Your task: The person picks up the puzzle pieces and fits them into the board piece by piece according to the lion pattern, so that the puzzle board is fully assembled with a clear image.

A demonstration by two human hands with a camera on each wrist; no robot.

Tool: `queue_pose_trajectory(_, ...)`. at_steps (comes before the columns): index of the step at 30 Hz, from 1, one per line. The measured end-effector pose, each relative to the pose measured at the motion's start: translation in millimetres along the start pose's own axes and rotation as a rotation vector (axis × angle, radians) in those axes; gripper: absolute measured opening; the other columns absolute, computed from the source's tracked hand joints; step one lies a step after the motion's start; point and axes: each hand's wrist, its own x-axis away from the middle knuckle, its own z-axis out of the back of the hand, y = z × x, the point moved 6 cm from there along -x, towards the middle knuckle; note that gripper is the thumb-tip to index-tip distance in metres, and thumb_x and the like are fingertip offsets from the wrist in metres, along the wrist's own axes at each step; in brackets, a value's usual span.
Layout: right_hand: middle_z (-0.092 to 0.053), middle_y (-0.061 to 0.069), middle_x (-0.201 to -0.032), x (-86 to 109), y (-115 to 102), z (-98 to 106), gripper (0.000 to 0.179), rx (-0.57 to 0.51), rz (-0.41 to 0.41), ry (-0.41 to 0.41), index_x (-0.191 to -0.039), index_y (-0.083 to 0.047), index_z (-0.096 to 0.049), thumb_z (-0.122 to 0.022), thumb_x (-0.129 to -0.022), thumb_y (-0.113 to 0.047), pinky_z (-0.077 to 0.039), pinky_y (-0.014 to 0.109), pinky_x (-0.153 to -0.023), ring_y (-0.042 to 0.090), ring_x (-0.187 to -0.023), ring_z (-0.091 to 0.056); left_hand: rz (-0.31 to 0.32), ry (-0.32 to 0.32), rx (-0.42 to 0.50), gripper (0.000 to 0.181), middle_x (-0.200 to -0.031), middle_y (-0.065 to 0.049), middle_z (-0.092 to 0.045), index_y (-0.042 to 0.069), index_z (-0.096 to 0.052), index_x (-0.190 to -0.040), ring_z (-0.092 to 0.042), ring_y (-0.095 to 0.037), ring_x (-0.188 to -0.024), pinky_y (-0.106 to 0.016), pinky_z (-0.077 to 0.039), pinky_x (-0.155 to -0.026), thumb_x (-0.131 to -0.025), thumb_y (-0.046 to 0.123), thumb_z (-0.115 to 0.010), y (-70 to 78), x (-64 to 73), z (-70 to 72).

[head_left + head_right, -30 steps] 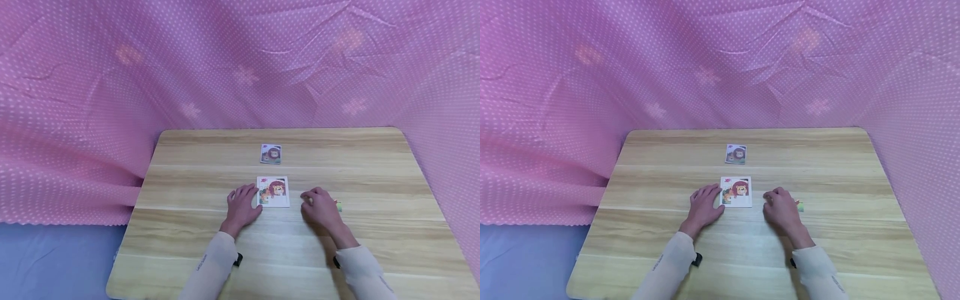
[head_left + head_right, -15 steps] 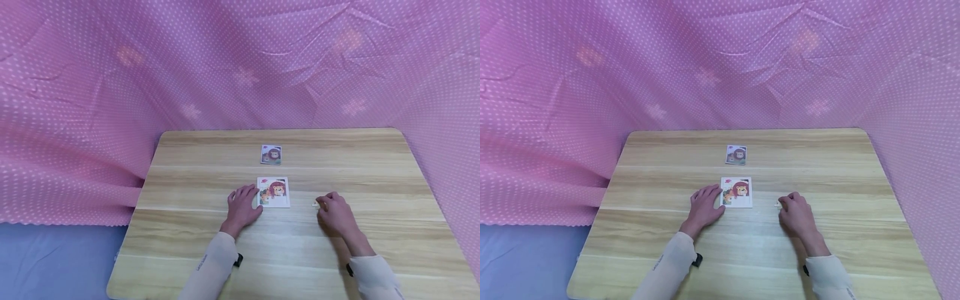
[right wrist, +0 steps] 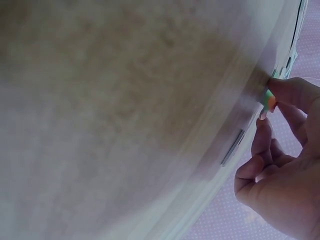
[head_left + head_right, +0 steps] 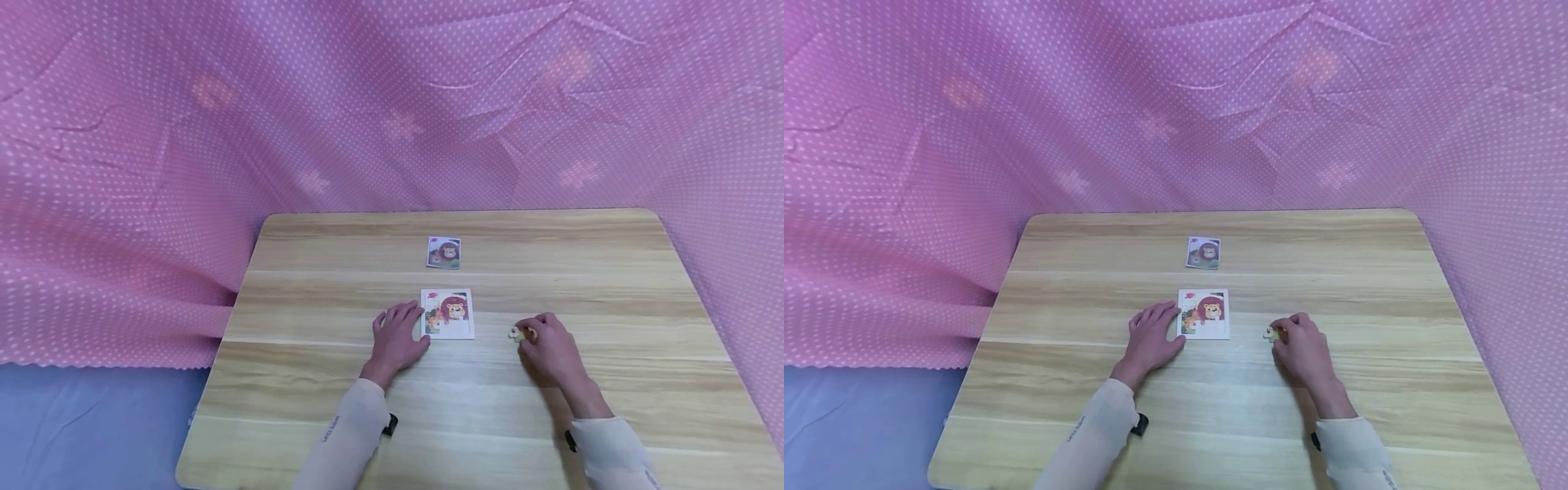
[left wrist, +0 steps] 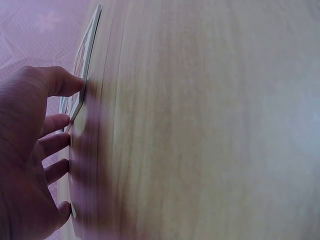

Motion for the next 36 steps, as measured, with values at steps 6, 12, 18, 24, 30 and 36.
queue_pose_trajectory(6, -0.064, 0.009, -0.094, -0.1, -3.4, 1.5, 0.030, 0.032, 0.043, 0.035, -0.111, -0.016, -0.070, -0.070, -0.081, -0.011, -0.043, 0.045, -0.070, 0.025, -0.081, -0.058, 0.003, -0.005, 0.002, 0.061, -0.153, 0.008, -0.038, 0.029, -0.049, -0.140, -0.032, -0.020, -0.140, -0.056, -0.021, -0.113, -0.085, 0.049, -0.061, -0.4, -0.4, -0.4)
queue_pose_trajectory(12, -0.066, 0.005, -0.091, -1.6, -11.3, 0.7, 0.025, 0.020, 0.067, 0.024, -0.112, -0.017, -0.070, -0.066, -0.087, -0.014, -0.045, 0.040, -0.069, 0.020, -0.078, -0.060, 0.003, -0.012, 0.007, 0.060, -0.153, 0.008, -0.038, 0.029, -0.048, -0.140, -0.032, -0.020, -0.141, -0.056, -0.021, -0.113, -0.085, 0.049, -0.061, -0.3, -0.2, 0.7)
queue_pose_trajectory(18, -0.066, -0.001, -0.083, -6.9, -17.1, -2.3, 0.027, -0.015, 0.055, -0.017, -0.119, -0.019, -0.068, -0.062, -0.093, -0.020, -0.042, 0.030, -0.063, 0.014, -0.070, -0.055, 0.003, -0.014, 0.014, 0.060, -0.153, 0.007, -0.039, 0.029, -0.049, -0.140, -0.033, -0.021, -0.141, -0.057, -0.021, -0.113, -0.084, 0.049, -0.061, -0.2, 0.2, 1.2)
queue_pose_trajectory(24, -0.065, 0.002, -0.086, -12.2, -25.1, -8.7, 0.031, -0.103, 0.016, -0.059, -0.125, -0.018, -0.065, -0.059, -0.095, -0.016, -0.042, 0.028, -0.060, 0.016, -0.072, -0.053, 0.005, -0.016, 0.013, 0.060, -0.153, 0.008, -0.038, 0.028, -0.048, -0.141, -0.033, -0.020, -0.140, -0.057, -0.021, -0.113, -0.086, 0.048, -0.061, -0.3, 0.8, 1.4)
queue_pose_trajectory(30, -0.066, 0.004, -0.090, -17.4, -34.2, -15.7, 0.033, -0.118, -0.008, -0.107, -0.127, -0.018, -0.062, -0.059, -0.095, -0.017, -0.044, 0.027, -0.062, 0.017, -0.075, -0.056, 0.005, -0.017, 0.009, 0.058, -0.153, 0.009, -0.038, 0.030, -0.049, -0.140, -0.033, -0.020, -0.140, -0.057, -0.022, -0.113, -0.086, 0.048, -0.061, -0.7, 0.7, 0.4)
queue_pose_trajectory(36, -0.068, 0.004, -0.093, -21.8, -41.9, -19.8, 0.026, -0.153, -0.044, -0.138, -0.121, -0.019, -0.063, -0.061, -0.094, -0.020, -0.046, 0.027, -0.063, 0.017, -0.077, -0.058, 0.006, -0.015, 0.006, 0.058, -0.153, 0.009, -0.038, 0.030, -0.049, -0.140, -0.032, -0.020, -0.140, -0.056, -0.022, -0.113, -0.086, 0.048, -0.060, 0.0, -0.7, 0.7)
